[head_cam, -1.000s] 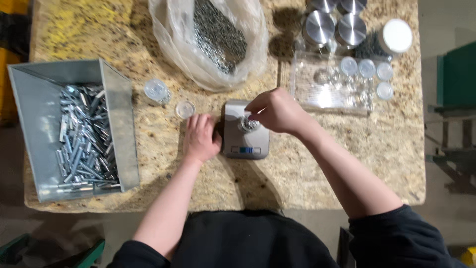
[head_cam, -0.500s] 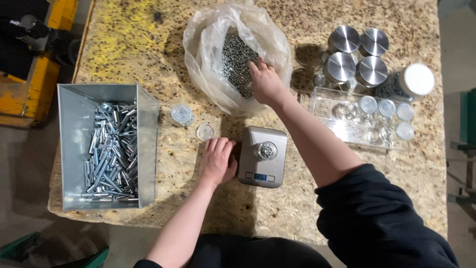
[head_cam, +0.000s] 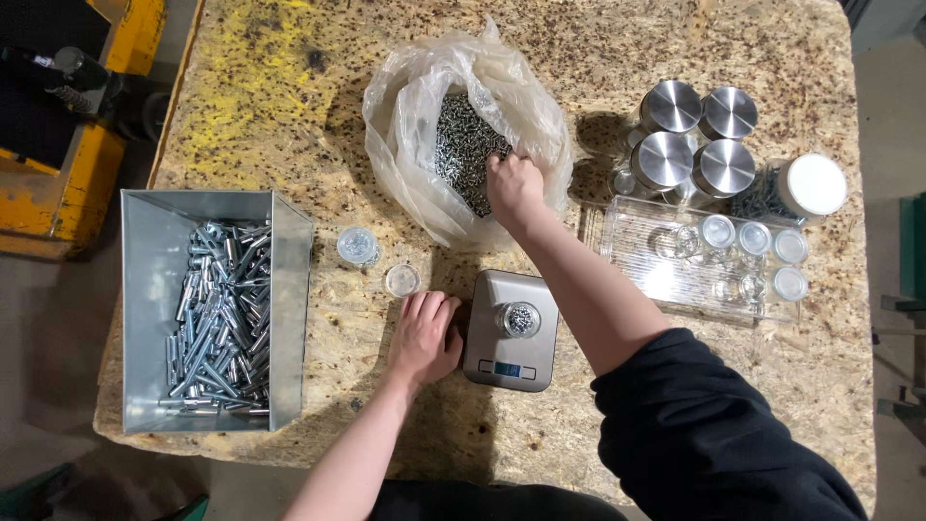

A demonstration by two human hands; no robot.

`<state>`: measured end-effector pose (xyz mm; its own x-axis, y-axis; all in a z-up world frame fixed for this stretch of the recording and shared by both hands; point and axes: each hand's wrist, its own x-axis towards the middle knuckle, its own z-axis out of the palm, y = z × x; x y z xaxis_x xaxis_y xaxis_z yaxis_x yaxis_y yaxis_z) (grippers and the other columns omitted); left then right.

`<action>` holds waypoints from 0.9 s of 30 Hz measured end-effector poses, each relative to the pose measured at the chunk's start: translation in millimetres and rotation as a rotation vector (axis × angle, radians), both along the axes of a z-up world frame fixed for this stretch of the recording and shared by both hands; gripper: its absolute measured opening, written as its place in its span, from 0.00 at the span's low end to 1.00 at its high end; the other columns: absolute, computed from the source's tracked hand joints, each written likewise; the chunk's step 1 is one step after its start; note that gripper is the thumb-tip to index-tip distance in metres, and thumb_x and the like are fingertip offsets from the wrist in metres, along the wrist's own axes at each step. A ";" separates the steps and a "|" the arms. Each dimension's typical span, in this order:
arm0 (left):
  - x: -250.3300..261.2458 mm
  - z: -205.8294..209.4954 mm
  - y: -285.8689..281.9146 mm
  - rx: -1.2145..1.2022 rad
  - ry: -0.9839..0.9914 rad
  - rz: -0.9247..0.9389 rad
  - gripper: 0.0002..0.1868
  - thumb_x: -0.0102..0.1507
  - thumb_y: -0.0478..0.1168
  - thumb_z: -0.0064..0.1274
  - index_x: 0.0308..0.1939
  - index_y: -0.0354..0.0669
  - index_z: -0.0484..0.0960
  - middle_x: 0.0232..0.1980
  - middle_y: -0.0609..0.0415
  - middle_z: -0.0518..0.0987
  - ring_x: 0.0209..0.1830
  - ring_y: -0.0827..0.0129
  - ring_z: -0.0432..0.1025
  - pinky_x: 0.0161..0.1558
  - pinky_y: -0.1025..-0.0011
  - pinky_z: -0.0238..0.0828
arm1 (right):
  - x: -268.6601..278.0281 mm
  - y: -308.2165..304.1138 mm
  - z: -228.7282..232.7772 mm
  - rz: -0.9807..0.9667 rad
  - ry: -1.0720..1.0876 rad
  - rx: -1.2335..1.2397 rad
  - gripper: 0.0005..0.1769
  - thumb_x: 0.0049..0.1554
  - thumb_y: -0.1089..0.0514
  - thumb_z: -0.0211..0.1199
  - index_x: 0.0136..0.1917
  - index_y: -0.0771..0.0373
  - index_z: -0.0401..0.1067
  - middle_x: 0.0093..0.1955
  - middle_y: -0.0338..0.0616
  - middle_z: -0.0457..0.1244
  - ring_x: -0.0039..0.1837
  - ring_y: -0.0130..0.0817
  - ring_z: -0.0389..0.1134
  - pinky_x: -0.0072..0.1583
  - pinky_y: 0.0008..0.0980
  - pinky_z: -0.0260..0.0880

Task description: The person places a small plastic container on a digital scale and adds metal fasteners from a plastic bag until reaching a target weight. The person then closes the container and sets it aside. The process is repeated with a second container.

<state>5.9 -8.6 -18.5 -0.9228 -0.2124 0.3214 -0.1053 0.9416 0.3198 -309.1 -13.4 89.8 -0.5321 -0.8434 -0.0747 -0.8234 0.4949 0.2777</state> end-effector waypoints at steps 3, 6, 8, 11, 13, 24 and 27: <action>-0.7 -12.7 3.1 -0.004 0.028 0.014 0.25 0.54 0.41 0.50 0.56 0.43 0.77 0.48 0.49 0.71 0.53 0.55 0.69 0.54 0.60 0.67 | -4.6 4.4 -6.9 0.076 0.088 -0.133 0.10 0.52 0.59 0.59 0.48 0.55 0.77 0.39 0.43 0.69 0.40 0.46 0.75 0.38 0.37 0.76; -3.7 -21.1 5.6 0.019 0.042 0.059 0.28 0.50 0.45 0.55 0.54 0.47 0.76 0.47 0.51 0.70 0.52 0.56 0.69 0.52 0.59 0.68 | -16.9 2.5 -25.6 0.127 0.095 -0.161 0.09 0.51 0.60 0.58 0.41 0.51 0.78 0.35 0.40 0.68 0.37 0.42 0.75 0.36 0.35 0.75; -3.6 -23.7 4.1 0.015 0.046 0.052 0.28 0.48 0.46 0.55 0.54 0.46 0.77 0.47 0.51 0.71 0.51 0.56 0.69 0.52 0.58 0.67 | -19.0 1.3 -31.5 0.129 0.060 -0.179 0.11 0.49 0.61 0.57 0.35 0.51 0.80 0.34 0.42 0.69 0.36 0.42 0.75 0.35 0.35 0.75; -4.6 -34.9 3.5 0.017 0.055 0.068 0.29 0.47 0.46 0.55 0.53 0.47 0.77 0.47 0.52 0.71 0.51 0.57 0.70 0.52 0.58 0.68 | -13.1 4.7 -19.5 0.199 0.012 -0.214 0.08 0.46 0.65 0.60 0.32 0.56 0.79 0.29 0.45 0.67 0.35 0.48 0.75 0.35 0.40 0.75; -5.2 -27.5 3.1 0.016 0.045 0.066 0.30 0.47 0.46 0.55 0.54 0.48 0.77 0.47 0.52 0.71 0.51 0.57 0.70 0.54 0.58 0.67 | -14.6 4.5 -22.3 0.214 -0.029 -0.241 0.08 0.45 0.66 0.61 0.30 0.57 0.78 0.27 0.46 0.66 0.33 0.48 0.74 0.34 0.41 0.75; -8.7 96.8 18.4 0.087 0.031 0.103 0.27 0.46 0.43 0.55 0.51 0.45 0.78 0.45 0.51 0.73 0.52 0.54 0.71 0.56 0.54 0.67 | -2.7 28.2 46.1 0.104 -0.406 -0.476 0.06 0.48 0.59 0.65 0.37 0.52 0.82 0.31 0.47 0.69 0.37 0.56 0.74 0.42 0.54 0.77; -8.9 106.6 18.4 0.079 0.043 0.098 0.27 0.47 0.41 0.55 0.52 0.44 0.78 0.46 0.50 0.73 0.51 0.53 0.70 0.54 0.56 0.67 | 6.9 38.2 82.0 -0.013 -0.494 -0.507 0.12 0.51 0.64 0.66 0.47 0.54 0.85 0.38 0.49 0.73 0.41 0.51 0.76 0.49 0.44 0.80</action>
<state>-3.0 9.8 88.1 -0.8821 -0.3268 0.3392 -0.1799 0.8993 0.3985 -302.2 24.8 171.9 -0.5473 -0.8321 0.0903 -0.7869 0.4747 -0.3943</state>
